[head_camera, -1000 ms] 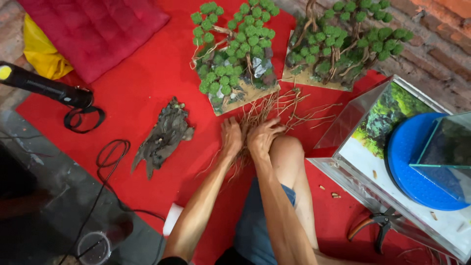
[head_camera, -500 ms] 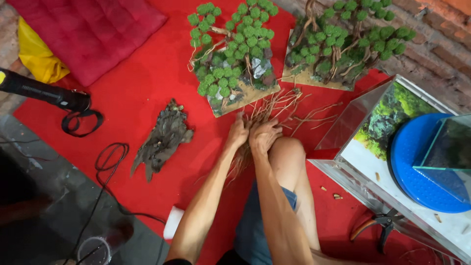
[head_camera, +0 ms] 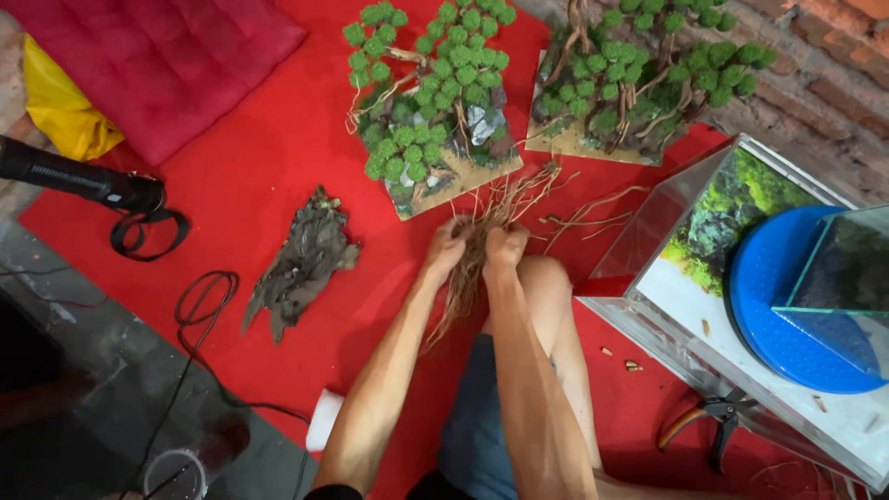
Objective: The person sits on a red mat and assembles a small aquascape by attaching a piece of driftwood to a larger branch using a white adhesive. They then gather and arrange thin twigs on the floor before placing them into the glass tank.
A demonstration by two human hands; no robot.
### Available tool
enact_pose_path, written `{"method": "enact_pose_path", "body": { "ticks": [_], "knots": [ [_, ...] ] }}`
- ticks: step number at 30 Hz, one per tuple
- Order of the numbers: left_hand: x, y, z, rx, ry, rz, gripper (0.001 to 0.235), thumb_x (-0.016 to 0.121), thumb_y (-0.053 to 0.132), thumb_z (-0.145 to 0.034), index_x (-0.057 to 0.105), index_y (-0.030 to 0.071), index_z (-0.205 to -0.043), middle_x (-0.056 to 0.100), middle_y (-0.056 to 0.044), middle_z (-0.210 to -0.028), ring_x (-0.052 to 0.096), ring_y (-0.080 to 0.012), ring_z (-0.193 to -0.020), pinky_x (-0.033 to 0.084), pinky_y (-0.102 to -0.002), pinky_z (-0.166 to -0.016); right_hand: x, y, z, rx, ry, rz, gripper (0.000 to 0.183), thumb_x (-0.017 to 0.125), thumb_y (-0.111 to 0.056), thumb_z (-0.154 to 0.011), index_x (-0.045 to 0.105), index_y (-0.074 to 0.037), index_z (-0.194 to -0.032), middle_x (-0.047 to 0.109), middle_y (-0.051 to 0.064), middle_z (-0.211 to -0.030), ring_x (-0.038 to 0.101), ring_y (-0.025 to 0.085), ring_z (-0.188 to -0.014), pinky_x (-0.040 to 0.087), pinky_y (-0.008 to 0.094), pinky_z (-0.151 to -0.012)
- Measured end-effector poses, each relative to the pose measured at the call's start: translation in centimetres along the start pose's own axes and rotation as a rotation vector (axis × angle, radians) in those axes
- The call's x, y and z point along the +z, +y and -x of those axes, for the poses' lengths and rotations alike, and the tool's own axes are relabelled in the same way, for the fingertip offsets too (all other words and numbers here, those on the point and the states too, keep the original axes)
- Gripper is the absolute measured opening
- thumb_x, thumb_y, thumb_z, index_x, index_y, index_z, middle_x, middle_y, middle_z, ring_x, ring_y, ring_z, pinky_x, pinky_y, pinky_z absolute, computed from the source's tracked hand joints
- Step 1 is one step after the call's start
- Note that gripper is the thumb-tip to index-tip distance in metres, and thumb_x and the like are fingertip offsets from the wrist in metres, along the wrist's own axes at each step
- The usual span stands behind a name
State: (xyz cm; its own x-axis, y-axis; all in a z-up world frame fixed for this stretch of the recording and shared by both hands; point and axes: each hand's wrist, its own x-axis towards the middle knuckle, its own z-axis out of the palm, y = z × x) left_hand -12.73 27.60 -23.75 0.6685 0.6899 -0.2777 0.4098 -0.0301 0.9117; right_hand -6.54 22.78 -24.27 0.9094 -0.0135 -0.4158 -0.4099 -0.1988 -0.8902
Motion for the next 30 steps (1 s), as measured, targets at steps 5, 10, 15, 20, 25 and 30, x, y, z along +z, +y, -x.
{"method": "enact_pose_path", "body": {
  "ticks": [5,10,15,20,25,30],
  "knots": [
    [0.5,0.3,0.1,0.093,-0.109,-0.081,0.036,0.066,0.040,-0.107,0.071,0.017,-0.135,0.074,-0.018,-0.130,0.065,-0.0401,-0.129,0.052,-0.053,-0.110,-0.9,1.1,-0.8,-0.019,-0.073,0.026,0.060,0.075,-0.007,-0.087,0.056,0.006,-0.143,0.071,0.027,-0.128,0.066,0.038,-0.128,0.051,0.049,-0.108],
    [1.4,-0.4,-0.7,0.117,-0.070,-0.170,0.031,0.066,0.037,-0.108,0.073,0.020,-0.133,0.076,-0.014,-0.127,0.068,-0.0370,-0.127,0.055,-0.051,-0.108,-1.9,1.7,-0.6,-0.070,-0.139,0.040,0.039,0.071,-0.010,-0.092,0.072,0.002,-0.129,0.075,0.024,-0.119,0.072,0.036,-0.117,0.056,0.050,-0.096],
    [0.8,0.0,0.0,0.183,-0.026,-0.234,0.030,0.061,0.028,-0.108,0.073,0.015,-0.133,0.074,-0.024,-0.119,0.068,-0.0477,-0.119,0.055,-0.058,-0.103,-2.1,1.6,0.4,-0.029,-0.179,0.030,0.044,0.060,-0.006,-0.094,0.066,0.007,-0.136,0.070,0.030,-0.127,0.065,0.041,-0.129,0.050,0.053,-0.106],
    [-0.2,0.4,2.0,0.250,0.007,-0.219,0.026,0.059,0.021,-0.109,0.073,0.013,-0.130,0.071,-0.022,-0.113,0.069,-0.0479,-0.114,0.056,-0.057,-0.099,-2.6,1.7,2.4,-0.041,-0.256,-0.073,0.052,0.051,-0.001,-0.094,0.059,0.006,-0.145,0.065,0.032,-0.138,0.059,0.040,-0.136,0.048,0.054,-0.112],
    [-2.1,0.6,4.5,0.301,0.034,-0.186,0.023,0.056,0.015,-0.110,0.069,0.009,-0.128,0.065,-0.023,-0.109,0.067,-0.0511,-0.110,0.055,-0.058,-0.095,-3.2,0.7,5.3,-0.064,-0.315,-0.099,0.059,0.048,0.000,-0.094,0.050,0.008,-0.152,0.057,0.036,-0.148,0.049,0.045,-0.146,0.039,0.058,-0.121],
    [-4.6,0.6,6.1,0.464,0.084,-0.271,0.029,0.057,0.011,-0.108,0.064,0.005,-0.136,0.063,-0.025,-0.113,0.063,-0.0523,-0.112,0.052,-0.058,-0.097,-3.2,-0.2,8.5,-0.129,-0.337,-0.223,0.050,0.053,-0.009,-0.106,0.049,0.004,-0.154,0.057,0.034,-0.149,0.051,0.042,-0.145,0.040,0.057,-0.120]
  ]
}}
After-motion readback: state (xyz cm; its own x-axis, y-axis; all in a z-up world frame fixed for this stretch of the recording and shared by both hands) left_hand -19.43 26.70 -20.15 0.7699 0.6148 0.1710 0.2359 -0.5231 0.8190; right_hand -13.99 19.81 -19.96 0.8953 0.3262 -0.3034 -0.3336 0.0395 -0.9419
